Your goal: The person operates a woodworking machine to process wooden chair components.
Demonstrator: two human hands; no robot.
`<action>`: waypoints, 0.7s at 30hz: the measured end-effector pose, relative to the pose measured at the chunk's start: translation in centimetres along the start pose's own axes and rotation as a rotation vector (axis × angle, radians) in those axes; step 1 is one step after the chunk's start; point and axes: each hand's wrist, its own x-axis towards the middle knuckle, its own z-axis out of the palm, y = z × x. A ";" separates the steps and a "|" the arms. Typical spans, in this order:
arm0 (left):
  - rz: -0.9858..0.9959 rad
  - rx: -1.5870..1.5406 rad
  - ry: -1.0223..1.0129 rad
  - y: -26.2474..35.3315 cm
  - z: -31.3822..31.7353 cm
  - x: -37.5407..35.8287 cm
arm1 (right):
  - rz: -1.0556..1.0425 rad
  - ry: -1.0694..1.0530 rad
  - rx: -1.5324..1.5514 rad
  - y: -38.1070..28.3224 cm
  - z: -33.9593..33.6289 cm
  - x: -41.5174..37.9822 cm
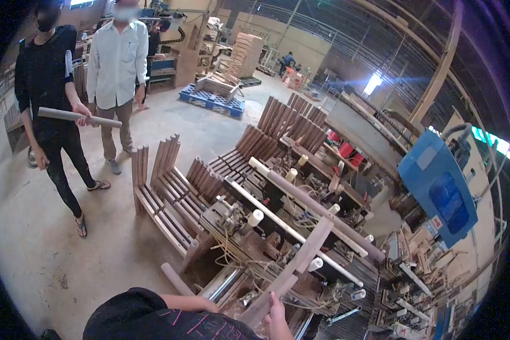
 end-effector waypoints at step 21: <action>-0.011 0.330 0.279 7.6 4.8 -1.8 | -0.279 0.017 -0.879 -2.7 9.0 -14.5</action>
